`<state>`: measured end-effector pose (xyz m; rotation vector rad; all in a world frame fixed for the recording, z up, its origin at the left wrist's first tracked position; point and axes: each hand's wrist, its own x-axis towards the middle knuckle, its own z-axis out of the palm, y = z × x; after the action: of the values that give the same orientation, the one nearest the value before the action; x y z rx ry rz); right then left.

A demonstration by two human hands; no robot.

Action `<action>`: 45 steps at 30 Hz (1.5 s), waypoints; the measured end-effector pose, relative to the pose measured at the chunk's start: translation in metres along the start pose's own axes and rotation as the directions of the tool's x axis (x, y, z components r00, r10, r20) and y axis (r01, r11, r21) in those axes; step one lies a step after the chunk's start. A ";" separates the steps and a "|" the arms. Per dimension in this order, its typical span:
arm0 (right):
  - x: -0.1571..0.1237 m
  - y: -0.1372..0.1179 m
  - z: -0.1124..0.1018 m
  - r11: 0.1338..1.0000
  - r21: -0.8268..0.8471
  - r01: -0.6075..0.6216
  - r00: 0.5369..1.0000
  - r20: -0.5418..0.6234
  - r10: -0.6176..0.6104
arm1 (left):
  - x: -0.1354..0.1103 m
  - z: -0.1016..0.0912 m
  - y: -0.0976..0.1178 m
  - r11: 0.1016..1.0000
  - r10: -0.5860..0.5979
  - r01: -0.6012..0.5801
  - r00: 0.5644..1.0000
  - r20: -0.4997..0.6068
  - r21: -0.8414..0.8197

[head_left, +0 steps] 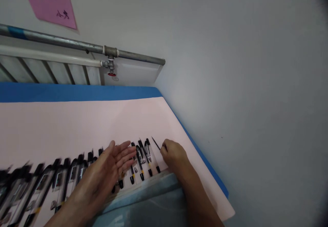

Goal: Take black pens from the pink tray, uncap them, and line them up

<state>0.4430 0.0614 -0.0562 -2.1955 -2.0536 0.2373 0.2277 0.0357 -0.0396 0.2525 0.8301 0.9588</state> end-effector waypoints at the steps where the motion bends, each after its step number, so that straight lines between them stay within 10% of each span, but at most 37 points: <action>1: -0.001 0.000 0.000 1.000 -0.018 0.000 0.999 0.038 0.001 | 0.000 0.000 0.000 1.000 0.004 -0.004 1.000 -0.003 0.008; 41: -0.014 0.011 -0.006 0.986 0.160 0.039 0.967 0.242 -0.077 | 0.001 -0.006 0.008 0.992 0.064 -0.057 0.997 -0.054 0.109; 45: -0.012 0.008 -0.008 0.984 0.179 0.010 0.992 0.123 -0.032 | 0.002 -0.007 0.008 0.991 0.068 -0.062 0.996 -0.049 0.121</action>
<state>0.4514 0.0494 -0.0498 -2.0999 -2.0274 0.5486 0.2182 0.0409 -0.0403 0.3603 0.9344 0.9811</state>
